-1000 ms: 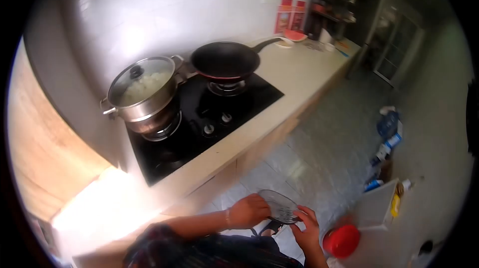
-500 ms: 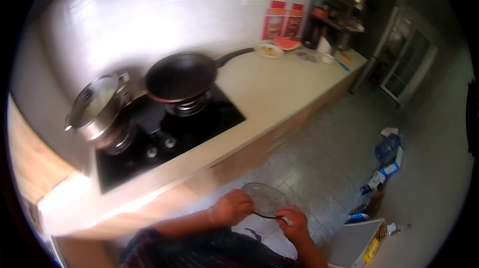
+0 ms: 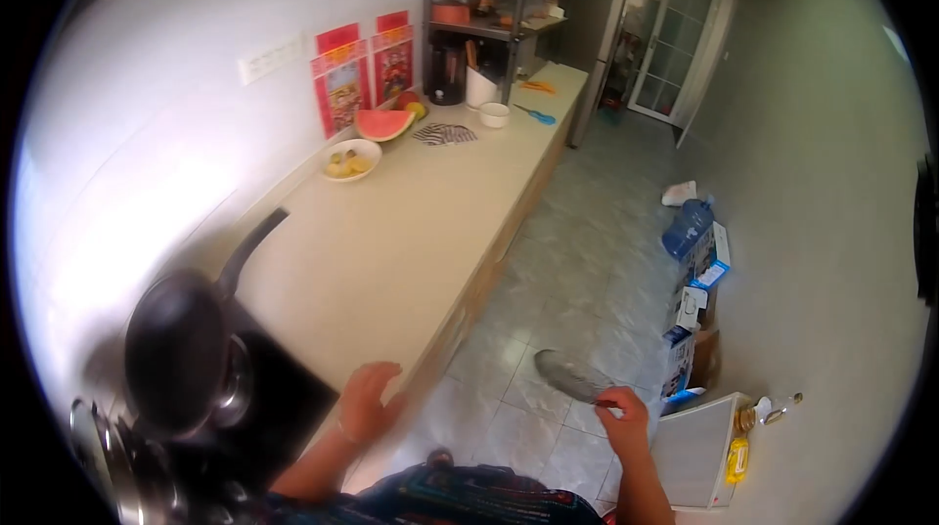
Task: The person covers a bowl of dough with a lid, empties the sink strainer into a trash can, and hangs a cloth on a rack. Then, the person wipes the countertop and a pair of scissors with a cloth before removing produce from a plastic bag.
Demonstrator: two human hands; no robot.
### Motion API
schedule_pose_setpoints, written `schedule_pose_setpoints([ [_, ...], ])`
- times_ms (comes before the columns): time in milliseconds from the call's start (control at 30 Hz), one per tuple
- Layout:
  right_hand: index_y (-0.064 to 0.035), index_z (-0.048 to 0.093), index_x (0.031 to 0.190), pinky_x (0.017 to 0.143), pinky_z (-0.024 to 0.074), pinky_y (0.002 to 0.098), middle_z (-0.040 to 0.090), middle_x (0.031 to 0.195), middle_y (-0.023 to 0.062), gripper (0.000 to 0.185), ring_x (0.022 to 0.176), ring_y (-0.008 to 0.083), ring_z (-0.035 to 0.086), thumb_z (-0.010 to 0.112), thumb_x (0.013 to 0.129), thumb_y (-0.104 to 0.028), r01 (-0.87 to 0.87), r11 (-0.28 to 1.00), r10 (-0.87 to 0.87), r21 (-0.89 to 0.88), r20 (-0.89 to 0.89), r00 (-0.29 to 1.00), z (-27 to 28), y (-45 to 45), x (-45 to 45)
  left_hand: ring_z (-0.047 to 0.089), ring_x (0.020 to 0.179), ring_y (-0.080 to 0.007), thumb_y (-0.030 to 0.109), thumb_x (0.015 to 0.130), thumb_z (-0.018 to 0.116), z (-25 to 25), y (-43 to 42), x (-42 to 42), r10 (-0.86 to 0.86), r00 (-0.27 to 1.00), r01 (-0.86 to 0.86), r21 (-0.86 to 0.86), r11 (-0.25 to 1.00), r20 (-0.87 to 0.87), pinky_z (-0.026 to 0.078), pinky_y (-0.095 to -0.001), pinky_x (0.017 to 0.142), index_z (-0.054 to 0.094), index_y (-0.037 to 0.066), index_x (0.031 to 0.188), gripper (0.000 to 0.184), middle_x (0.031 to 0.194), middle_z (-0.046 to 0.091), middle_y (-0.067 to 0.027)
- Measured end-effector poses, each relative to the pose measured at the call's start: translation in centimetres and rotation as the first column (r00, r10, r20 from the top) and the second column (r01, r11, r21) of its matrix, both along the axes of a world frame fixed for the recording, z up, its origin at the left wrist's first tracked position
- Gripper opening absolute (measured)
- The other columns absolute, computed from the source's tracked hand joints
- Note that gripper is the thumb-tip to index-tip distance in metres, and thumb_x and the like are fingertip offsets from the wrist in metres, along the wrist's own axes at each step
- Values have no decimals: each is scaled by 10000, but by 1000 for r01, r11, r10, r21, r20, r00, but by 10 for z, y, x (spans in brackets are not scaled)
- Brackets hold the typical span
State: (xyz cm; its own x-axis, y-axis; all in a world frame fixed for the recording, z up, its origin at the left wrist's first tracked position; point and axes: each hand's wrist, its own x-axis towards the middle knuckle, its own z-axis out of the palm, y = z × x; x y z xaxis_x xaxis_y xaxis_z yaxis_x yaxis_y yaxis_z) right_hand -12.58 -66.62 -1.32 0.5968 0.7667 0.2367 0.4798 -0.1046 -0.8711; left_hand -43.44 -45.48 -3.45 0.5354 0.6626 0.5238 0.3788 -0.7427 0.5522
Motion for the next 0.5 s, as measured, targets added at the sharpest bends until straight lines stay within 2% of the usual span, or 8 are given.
schedule_pose_setpoints([
  [33,-2,591,799,664,479,257,577,805,92,167,712,171,591,620,648,64,65,998,-65,13,22,998,-2,1,15,528,920,-323,105,647,661,2,20,19,-19,998,17,-35,999,-55,422,-393,803,573,48,952,323,981,578,-141],
  [200,-5,585,805,673,476,255,572,797,85,180,723,166,584,610,642,68,286,958,-285,1,70,956,-11,1,95,526,922,-325,121,661,653,-6,87,128,-139,989,138,-33,990,-53,418,-396,811,574,43,949,310,981,576,-150],
  [267,-9,580,808,677,468,247,566,789,74,177,729,151,574,603,646,58,374,927,-374,15,52,926,-18,6,137,526,922,-325,123,661,651,-13,106,171,-171,984,171,-4,985,-40,417,-394,813,575,41,944,304,978,576,-155],
  [300,-13,575,808,681,459,238,561,780,61,168,727,137,565,596,653,48,394,919,-393,22,-29,919,-21,12,159,524,939,-321,118,656,658,-16,115,192,-149,984,150,0,989,-95,418,-397,823,573,38,942,309,993,572,-149],
  [367,-12,573,806,681,458,238,560,780,62,164,727,135,563,594,654,48,378,924,-377,49,-34,926,-27,33,204,521,956,-316,114,650,665,-17,130,229,-117,982,119,6,993,-150,419,-399,834,572,35,940,314,1008,569,-144],
  [433,-6,571,797,680,455,241,558,784,64,151,720,133,560,592,658,48,324,945,-325,40,31,945,-12,67,247,504,985,-319,114,645,668,-4,148,258,21,910,-56,-72,996,-414,408,-401,852,575,37,944,323,1032,558,-146],
  [467,-6,571,797,680,455,241,558,784,64,151,720,133,560,592,658,48,317,947,-318,44,22,948,-7,86,267,504,985,-319,114,645,668,-12,161,267,30,907,-63,-64,996,-420,408,-401,852,575,37,944,323,1032,558,-146],
  [500,-4,574,796,678,454,240,558,785,66,150,719,134,562,593,657,49,250,964,-251,87,-5,968,-3,106,288,500,990,-320,116,642,670,-31,175,272,100,935,-121,-40,992,-340,405,-401,857,576,39,947,328,1034,555,-147],
])
